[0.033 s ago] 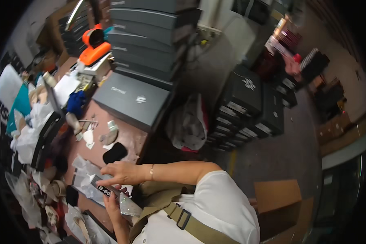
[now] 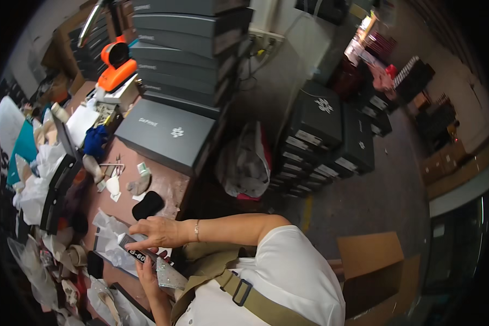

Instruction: Cleaning, wrapping, and packing high-heeled shoes into a shoebox.

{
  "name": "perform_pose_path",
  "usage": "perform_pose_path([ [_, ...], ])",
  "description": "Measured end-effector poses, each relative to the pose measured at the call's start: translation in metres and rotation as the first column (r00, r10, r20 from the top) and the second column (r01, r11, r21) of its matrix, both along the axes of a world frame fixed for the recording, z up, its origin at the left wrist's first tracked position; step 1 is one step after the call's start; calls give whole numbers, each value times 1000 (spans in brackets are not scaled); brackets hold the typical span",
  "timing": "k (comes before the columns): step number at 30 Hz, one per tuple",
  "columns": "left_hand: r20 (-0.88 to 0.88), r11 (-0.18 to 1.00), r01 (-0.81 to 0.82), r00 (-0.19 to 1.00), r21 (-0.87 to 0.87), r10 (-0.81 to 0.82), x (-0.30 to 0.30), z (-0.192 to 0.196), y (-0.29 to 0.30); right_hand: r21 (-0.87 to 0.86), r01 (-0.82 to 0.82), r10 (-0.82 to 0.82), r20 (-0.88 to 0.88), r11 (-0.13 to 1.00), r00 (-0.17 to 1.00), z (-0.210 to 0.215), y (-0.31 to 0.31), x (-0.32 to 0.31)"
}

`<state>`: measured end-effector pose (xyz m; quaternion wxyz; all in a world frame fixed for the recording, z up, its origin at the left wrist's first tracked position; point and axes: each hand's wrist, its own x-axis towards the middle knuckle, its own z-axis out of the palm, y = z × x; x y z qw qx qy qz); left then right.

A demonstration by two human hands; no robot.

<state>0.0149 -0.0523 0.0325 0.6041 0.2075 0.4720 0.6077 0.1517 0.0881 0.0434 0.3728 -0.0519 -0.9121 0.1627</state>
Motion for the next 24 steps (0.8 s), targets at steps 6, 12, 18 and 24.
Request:
perform_pose_path([
  [6, -146, 996, 75, 986, -48, -81, 27, 37, -9, 262, 169, -158, -62, 950, 985, 3, -8, 14],
  [12, -165, 992, 121, 978, -22, -123, 25, 35, -29, 293, 26, -28, 3, 956, 1000, 27, -22, 16],
  [18, -63, 998, 49, 997, 37, -46, 45, 47, -27, 125, 261, -249, -99, 957, 963, -6, -5, 31],
  [24, -15, 999, 28, 1000, 19, -28, -7, -6, -66, -778, -59, -111, -164, 626, 980, -33, -17, 28],
])
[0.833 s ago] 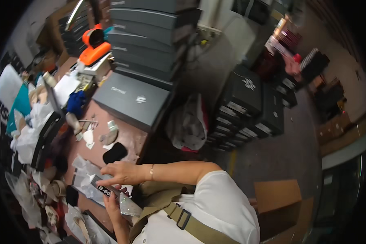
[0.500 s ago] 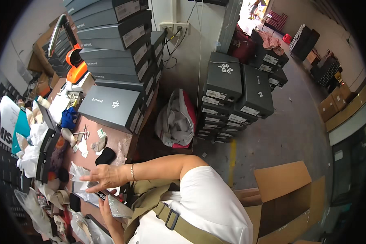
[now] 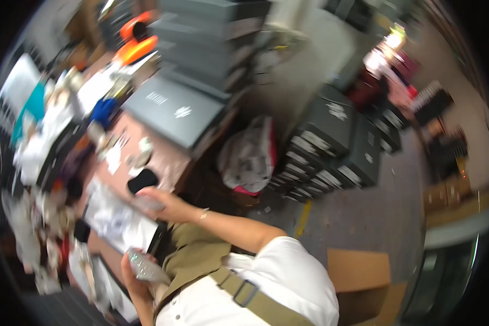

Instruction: Cleaning, wrapping, and packing high-heeled shoes into a shoebox.

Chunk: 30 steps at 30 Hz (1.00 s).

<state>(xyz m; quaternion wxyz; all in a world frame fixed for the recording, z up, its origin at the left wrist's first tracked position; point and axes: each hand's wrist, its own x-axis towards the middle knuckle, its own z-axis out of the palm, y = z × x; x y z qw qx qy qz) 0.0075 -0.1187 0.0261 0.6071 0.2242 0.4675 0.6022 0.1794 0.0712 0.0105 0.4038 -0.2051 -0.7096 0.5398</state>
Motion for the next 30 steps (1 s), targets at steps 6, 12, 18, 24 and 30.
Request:
perform_pose_path([
  [6, 35, 981, 192, 981, 20, -192, -11, 19, 18, 10, -142, 141, 66, 990, 988, 18, -8, 21],
  [12, 192, 975, 145, 965, 166, -177, -32, 9, -8, -492, -309, 300, -99, 814, 949, 59, -31, -11],
  [18, 150, 976, 96, 981, 196, -127, -36, 5, -16, -338, -437, 362, -262, 834, 894, 77, -35, -33],
  [24, 164, 989, 25, 985, 146, -49, -36, -3, -18, -421, -486, 340, -376, 766, 862, 87, -40, -37],
  [30, 188, 998, 11, 982, 56, -21, -39, -6, -17, -275, -290, 250, -172, 917, 953, 85, -45, -45],
])
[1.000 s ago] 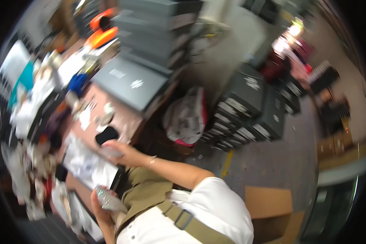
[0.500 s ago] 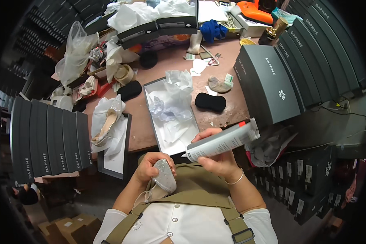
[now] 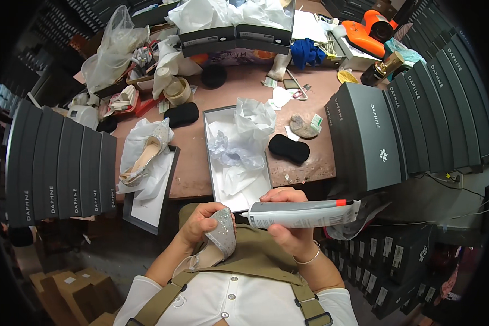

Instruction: Cleaning, wrapping, and packing high-heeled shoes into a shoebox.

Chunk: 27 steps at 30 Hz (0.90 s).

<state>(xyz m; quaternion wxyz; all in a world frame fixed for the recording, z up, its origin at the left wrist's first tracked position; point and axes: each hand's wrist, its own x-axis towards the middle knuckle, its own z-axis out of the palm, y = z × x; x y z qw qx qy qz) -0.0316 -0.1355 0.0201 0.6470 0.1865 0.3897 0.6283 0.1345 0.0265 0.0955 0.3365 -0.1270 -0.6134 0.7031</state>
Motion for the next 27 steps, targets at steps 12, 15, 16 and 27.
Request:
perform_pose_path([
  [12, 10, 1000, -28, 1000, 0, 28, -1, 3, 0, 262, -11, 6, 20, 965, 1000, 1, -2, -18],
  [15, 43, 999, -26, 999, 26, 25, 0, 6, -1, 316, -54, 35, 67, 947, 997, -2, 0, -18],
  [16, 43, 999, -27, 999, 28, 26, 0, 7, -1, 341, -72, 44, 89, 937, 995, -3, 0, -17],
  [27, 8, 999, -35, 999, 3, 35, 1, 5, -1, 352, -88, 65, 78, 932, 995, -5, -1, -19],
])
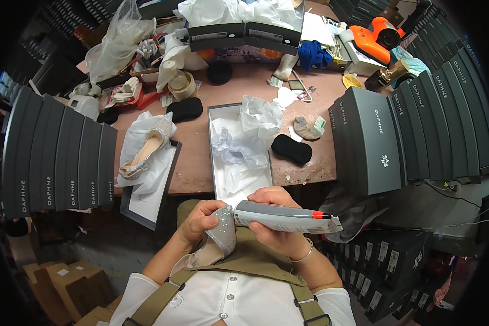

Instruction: Cleaning, wrapping, and packing high-heeled shoes into a shoebox.

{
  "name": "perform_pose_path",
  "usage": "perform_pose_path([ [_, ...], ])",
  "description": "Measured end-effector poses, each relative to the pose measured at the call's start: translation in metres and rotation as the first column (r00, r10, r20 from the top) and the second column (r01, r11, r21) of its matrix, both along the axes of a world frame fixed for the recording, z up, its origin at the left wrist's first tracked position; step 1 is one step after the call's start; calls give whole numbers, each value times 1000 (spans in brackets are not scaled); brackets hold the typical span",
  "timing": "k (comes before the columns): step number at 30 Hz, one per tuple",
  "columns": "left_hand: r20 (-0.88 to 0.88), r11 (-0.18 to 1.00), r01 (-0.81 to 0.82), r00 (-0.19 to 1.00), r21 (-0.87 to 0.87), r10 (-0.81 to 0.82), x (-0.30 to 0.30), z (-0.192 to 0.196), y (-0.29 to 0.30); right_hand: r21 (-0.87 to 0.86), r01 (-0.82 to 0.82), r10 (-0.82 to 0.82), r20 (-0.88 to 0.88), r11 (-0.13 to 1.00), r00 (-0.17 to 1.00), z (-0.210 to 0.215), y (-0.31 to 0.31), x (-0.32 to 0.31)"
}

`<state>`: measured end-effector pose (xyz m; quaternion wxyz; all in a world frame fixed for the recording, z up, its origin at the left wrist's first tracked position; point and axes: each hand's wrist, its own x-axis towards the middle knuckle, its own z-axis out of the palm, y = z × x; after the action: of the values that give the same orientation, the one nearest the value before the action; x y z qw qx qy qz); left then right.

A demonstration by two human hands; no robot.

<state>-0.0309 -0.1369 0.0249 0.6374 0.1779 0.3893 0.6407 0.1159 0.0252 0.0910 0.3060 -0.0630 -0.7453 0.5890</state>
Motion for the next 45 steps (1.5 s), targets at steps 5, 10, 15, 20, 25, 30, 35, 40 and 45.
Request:
perform_pose_path([
  [5, 8, 1000, 6, 1000, -9, -6, 1, 2, 0, 3, 3, -3, 2, 1000, 1000, -1, 0, 0],
  [10, 12, 1000, 11, 1000, -15, -11, 1, 2, 0, -2, 13, -13, 8, 1000, 1000, 0, -1, 0],
  [15, -4, 1000, 16, 1000, -14, -16, 1, 1, 0, -68, 47, -49, -34, 997, 998, 3, -1, 2],
  [20, -7, 1000, 18, 1000, -17, -18, 2, 2, 0, -102, 52, -57, -38, 993, 998, 3, -3, 0],
  [25, -1, 1000, 18, 1000, -21, -18, 2, 3, 0, -105, 49, -54, -44, 993, 998, 1, -2, 1],
  [30, -3, 1000, 26, 1000, -8, -26, 2, 3, 0, -62, 15, -15, 2, 998, 1000, 0, -2, 2],
  [35, -10, 1000, 17, 1000, -14, -17, 3, 2, -1, -63, 24, -25, -17, 998, 1000, 1, -1, 2],
  [40, -19, 999, 32, 999, -13, -32, 2, 2, 0, -127, 37, -43, -43, 991, 998, 2, -2, 2],
  [45, -31, 999, 34, 999, -15, -34, 2, 3, 0, -147, 43, -49, -36, 988, 998, 2, -3, 2],
])
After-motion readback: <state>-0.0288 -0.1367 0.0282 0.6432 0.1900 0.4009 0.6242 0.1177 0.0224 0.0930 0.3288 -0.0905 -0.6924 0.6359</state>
